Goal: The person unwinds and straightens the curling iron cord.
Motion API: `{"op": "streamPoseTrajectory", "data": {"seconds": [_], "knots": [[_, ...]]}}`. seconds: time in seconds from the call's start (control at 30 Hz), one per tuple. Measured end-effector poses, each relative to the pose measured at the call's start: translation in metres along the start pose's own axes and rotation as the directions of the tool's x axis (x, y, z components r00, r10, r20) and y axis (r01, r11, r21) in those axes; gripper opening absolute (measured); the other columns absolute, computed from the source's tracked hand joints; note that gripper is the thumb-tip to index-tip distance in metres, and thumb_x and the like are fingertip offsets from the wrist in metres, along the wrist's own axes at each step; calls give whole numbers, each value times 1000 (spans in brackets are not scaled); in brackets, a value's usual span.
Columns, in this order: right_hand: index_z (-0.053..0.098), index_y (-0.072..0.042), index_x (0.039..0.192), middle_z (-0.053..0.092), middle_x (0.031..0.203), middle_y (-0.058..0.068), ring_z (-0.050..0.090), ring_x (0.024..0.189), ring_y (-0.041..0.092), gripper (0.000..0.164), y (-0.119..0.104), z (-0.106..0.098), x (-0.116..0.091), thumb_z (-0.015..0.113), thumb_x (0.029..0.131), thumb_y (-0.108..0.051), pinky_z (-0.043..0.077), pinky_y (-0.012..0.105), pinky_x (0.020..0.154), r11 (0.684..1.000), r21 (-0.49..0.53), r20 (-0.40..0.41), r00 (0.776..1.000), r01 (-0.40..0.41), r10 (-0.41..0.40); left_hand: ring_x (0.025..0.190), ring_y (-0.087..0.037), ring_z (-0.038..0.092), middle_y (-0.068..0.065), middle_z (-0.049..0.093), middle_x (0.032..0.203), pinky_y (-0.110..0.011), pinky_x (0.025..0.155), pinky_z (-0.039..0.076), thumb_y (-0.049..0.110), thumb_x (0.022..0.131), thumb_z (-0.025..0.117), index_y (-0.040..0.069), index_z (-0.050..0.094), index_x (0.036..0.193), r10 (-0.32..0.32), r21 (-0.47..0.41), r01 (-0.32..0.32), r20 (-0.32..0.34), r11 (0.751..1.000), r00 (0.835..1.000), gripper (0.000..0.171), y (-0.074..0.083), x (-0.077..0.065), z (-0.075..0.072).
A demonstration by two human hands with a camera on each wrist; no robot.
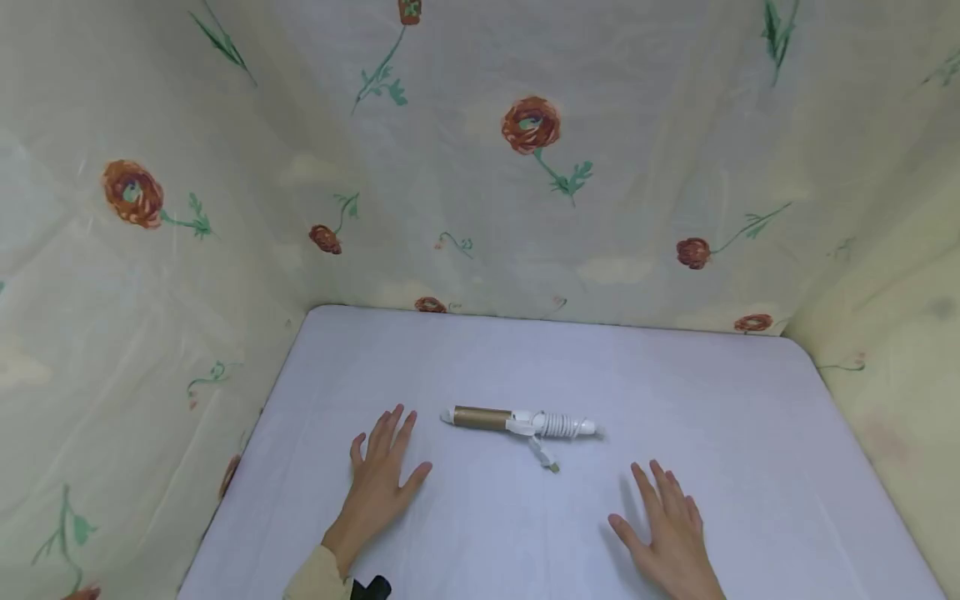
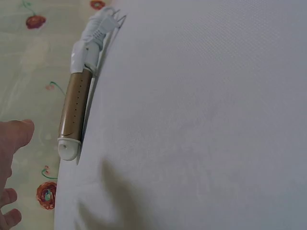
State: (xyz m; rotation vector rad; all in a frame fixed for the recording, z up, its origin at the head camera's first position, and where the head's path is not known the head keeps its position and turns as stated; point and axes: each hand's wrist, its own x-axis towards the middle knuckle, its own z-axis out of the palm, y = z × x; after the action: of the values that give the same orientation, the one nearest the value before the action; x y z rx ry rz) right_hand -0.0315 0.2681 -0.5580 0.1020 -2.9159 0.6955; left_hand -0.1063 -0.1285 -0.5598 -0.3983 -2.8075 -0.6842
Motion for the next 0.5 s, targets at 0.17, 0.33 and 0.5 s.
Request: {"op": "streamPoseTrajectory", "data": {"seconds": [0.17,0.33,0.5], "knots": [[33,-10,145,29,148,27,25,133,51,76,-5,4,4,66,85,-42,18,72,97,1000,-8,-2,1000,10,-10,141,-32,25,-11,30,153,-65,101,16,40,88,64,15,32,147,37,-6,-37,-28,999,999,71,7,14,15],[34,-10,145,30,148,26,27,132,51,75,-12,10,4,68,84,-40,21,71,96,1000,-2,18,1000,11,-11,141,-30,25,-9,30,154,-64,103,17,41,88,62,16,31,148,51,-5,-51,12,999,999,72,14,23,28],[35,-9,144,31,148,24,26,133,50,74,-22,16,5,68,85,-39,21,71,96,1000,-1,39,999,19,-19,141,-30,25,-8,28,155,-63,105,16,40,88,63,18,30,149,83,2,-83,43,997,996,72,19,32,40]]}}
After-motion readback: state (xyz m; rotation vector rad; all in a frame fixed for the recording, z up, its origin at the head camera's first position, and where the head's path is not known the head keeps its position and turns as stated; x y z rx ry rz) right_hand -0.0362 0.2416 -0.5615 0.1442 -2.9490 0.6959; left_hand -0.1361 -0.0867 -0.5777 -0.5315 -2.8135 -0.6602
